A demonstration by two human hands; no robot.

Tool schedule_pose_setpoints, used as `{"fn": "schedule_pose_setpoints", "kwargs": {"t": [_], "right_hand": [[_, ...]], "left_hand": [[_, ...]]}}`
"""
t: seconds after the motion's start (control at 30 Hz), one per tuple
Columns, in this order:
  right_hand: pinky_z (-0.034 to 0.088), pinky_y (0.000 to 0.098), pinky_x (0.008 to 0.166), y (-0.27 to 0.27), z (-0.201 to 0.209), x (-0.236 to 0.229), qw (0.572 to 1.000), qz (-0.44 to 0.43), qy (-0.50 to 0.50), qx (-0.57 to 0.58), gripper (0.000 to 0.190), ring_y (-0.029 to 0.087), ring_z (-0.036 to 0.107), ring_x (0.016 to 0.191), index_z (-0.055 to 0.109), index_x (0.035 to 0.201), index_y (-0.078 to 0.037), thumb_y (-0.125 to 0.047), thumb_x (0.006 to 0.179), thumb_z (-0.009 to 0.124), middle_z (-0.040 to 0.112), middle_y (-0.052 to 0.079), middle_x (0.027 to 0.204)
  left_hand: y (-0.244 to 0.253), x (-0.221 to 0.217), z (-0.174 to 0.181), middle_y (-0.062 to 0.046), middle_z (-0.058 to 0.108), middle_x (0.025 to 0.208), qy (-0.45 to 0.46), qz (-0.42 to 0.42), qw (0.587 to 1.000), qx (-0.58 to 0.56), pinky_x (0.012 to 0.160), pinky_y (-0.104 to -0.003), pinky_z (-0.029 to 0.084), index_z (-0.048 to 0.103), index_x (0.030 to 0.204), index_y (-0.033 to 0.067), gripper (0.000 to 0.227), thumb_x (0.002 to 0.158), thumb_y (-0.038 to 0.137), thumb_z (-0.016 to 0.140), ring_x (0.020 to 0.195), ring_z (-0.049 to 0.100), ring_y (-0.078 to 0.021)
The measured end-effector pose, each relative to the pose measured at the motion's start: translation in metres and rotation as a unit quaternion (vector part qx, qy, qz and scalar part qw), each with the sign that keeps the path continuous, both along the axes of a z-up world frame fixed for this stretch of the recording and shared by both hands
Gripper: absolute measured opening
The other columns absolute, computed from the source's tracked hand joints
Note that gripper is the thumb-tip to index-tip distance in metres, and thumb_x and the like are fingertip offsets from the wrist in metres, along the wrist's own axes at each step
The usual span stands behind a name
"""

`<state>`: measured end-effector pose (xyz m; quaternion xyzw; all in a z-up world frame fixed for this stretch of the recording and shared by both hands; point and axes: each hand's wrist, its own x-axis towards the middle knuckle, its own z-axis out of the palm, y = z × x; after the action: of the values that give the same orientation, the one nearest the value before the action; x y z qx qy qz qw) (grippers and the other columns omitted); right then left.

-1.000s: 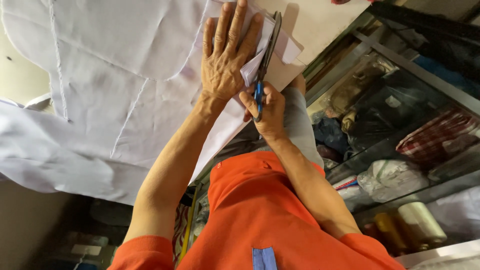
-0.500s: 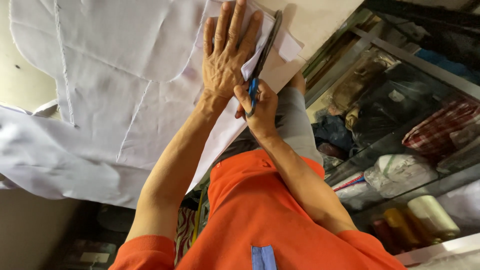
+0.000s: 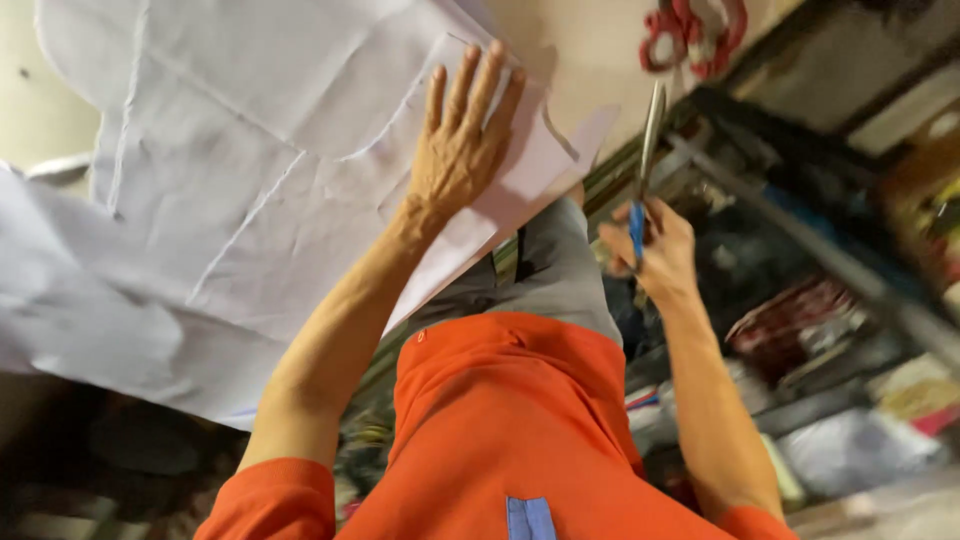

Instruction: The person spreads a large white fabric on a table, smooths it out, and aligns it with a paper pattern. They then use scissors to cut the fabric along the pattern's edge.

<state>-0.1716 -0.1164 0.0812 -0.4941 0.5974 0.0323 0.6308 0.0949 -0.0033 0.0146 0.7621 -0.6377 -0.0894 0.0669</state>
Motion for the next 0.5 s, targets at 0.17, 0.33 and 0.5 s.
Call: {"fn": "schedule_pose_setpoints", "kwargs": {"t": [0.17,0.33,0.5], "right_hand": [[0.053,0.0314,0.050,-0.054,0.013,-0.011,0.979,0.195,0.020,0.049,0.041,0.018,0.063,0.051,0.064,0.103,-0.005,-0.032,0.080,0.085,0.062,0.006,0.071],[0.050,0.0291,0.057,-0.093,0.018,0.020,0.939,0.327,-0.009,0.104,0.029,0.014,0.062,0.051,0.064,0.101,-0.005,-0.016,0.083,0.083,0.062,0.005,0.060],[0.051,0.0286,0.059,-0.116,-0.002,0.027,0.917,0.374,-0.028,0.134,0.033,0.013,0.064,0.055,0.063,0.106,-0.006,-0.023,0.084,0.082,0.064,0.005,0.061]], "left_hand": [[0.010,-0.028,0.014,-0.014,0.020,0.168,0.028,0.153,0.988,0.014,0.133,-0.053,0.016,0.035,0.163,0.0038,0.051,0.117,0.017,0.053,0.158,0.017,-0.0327],[-0.012,-0.043,0.021,-0.017,0.024,0.169,0.006,0.307,0.947,0.092,0.131,-0.054,0.010,0.031,0.163,0.0061,0.058,0.115,0.028,0.053,0.159,0.020,-0.0370],[-0.020,-0.048,0.000,-0.013,0.016,0.172,0.030,0.363,0.921,0.139,0.130,-0.056,-0.002,0.023,0.166,0.0134,0.064,0.114,0.050,0.027,0.160,0.009,-0.0354]]}}
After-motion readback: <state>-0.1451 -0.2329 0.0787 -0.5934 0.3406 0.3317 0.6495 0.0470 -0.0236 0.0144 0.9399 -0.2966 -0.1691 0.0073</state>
